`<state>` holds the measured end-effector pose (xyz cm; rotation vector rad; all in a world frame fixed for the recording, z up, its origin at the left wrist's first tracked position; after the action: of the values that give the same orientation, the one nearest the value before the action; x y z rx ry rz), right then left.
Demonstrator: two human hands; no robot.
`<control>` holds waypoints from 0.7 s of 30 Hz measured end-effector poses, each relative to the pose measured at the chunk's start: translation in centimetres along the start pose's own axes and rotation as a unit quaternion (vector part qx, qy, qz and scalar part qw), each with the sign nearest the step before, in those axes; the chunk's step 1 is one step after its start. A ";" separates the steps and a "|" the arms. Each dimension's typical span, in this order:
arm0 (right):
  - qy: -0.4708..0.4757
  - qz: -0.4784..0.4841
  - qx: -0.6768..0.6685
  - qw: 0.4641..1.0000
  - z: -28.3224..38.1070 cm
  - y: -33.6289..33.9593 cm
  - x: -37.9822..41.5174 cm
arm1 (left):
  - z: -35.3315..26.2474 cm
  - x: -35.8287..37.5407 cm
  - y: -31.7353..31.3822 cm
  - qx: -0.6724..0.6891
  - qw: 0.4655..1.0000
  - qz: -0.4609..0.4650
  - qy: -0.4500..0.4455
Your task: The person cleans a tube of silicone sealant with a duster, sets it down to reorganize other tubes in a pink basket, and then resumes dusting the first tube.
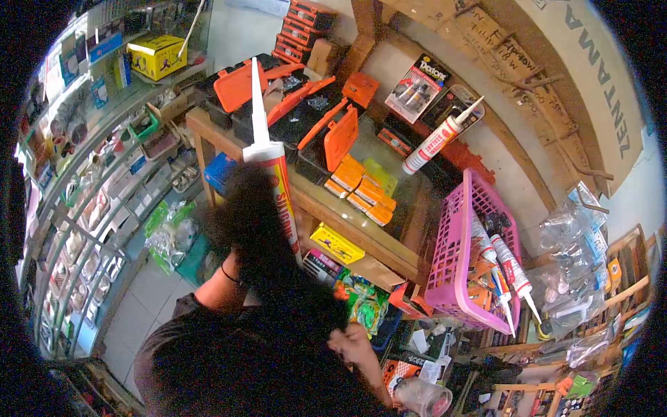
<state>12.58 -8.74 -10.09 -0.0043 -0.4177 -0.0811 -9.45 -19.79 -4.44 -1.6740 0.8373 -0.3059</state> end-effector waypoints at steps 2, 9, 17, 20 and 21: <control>0.038 -0.013 -0.107 0.993 -0.2 -0.2 -0.6 | -0.1 -0.3 -1.1 -0.065 0.995 0.081 0.013; 0.002 0.040 -0.015 0.999 -1.0 -1.0 -0.3 | -0.8 0.2 -2.4 -0.026 0.997 -0.070 -0.012; 0.044 0.102 -0.037 0.993 -1.3 -2.2 -0.3 | 0.0 0.4 -0.5 -0.055 0.996 0.068 0.016; 0.026 0.017 -0.203 0.979 -2.3 -0.9 -0.2 | 0.0 0.4 -2.3 0.017 0.978 0.204 0.028; 0.007 0.082 -0.072 0.994 -2.4 -0.8 0.2 | 0.4 0.9 -1.3 0.006 0.998 0.051 0.023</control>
<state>13.67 -9.57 -12.22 -0.1796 -0.3957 0.0512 -8.12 -20.01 -3.55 -1.6134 0.9495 -0.2793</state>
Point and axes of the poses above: each hand's wrist, its own x-axis away from the middle knuckle, its own y-axis out of the back of the hand, z = x × y, the point moved 7 cm from there along -x, towards the middle knuckle, and after that the axes turned 10 degrees about z, right-handed, at the moved point
